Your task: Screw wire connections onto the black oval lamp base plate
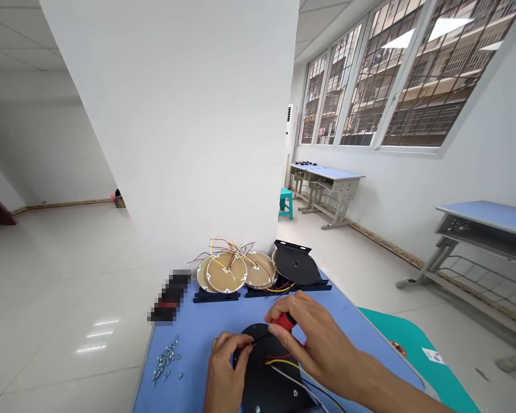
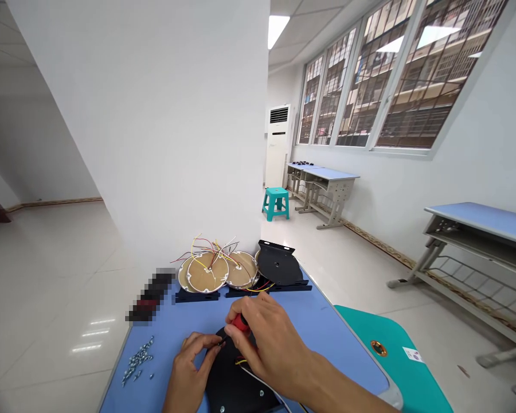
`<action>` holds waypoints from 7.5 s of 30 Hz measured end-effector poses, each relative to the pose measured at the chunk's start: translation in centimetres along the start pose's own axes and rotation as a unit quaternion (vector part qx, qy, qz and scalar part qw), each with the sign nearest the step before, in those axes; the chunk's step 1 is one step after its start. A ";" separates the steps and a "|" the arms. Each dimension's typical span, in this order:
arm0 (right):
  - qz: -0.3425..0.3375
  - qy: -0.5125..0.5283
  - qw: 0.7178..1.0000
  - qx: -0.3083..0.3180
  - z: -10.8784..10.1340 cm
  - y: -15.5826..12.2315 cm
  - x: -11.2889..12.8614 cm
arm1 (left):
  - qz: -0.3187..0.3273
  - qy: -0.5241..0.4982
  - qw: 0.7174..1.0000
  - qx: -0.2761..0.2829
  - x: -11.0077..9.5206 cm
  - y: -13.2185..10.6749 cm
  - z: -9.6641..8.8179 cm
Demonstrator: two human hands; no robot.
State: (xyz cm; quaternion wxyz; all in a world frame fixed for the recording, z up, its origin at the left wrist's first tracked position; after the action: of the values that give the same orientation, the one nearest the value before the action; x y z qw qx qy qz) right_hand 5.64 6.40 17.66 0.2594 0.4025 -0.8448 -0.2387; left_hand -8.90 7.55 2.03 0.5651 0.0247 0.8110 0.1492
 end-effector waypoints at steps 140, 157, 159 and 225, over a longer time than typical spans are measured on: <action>0.044 -0.192 0.969 0.152 7.0 2.5 -4.9 | 0.082 0.197 0.970 -0.115 3.1 -0.9 -6.5; 0.052 0.022 0.983 0.176 6.3 1.0 -1.3 | 0.111 0.352 0.926 -0.080 8.4 -6.1 -7.9; 0.058 0.050 0.978 0.193 6.5 0.8 -0.8 | 0.032 0.153 0.986 -0.064 8.4 -5.1 -7.0; -0.067 -0.100 0.978 0.169 10.0 1.5 2.6 | -0.073 -0.027 0.990 -0.116 5.6 -1.9 -2.8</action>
State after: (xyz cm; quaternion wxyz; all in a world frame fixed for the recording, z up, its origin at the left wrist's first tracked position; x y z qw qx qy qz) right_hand -2.91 7.09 11.68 0.0858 0.4702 -0.8658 -0.1482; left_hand -13.26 6.28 -2.72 0.5954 -0.0960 0.7721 0.2004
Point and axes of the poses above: each hand's wrist, its own y-axis towards the middle knuckle, its own z-axis out of the palm, x = y × z, the point moved 10 cm from there along y, towards the middle knuckle, and after that the axes turned 10 degrees about -y, right-handed, at the moved point
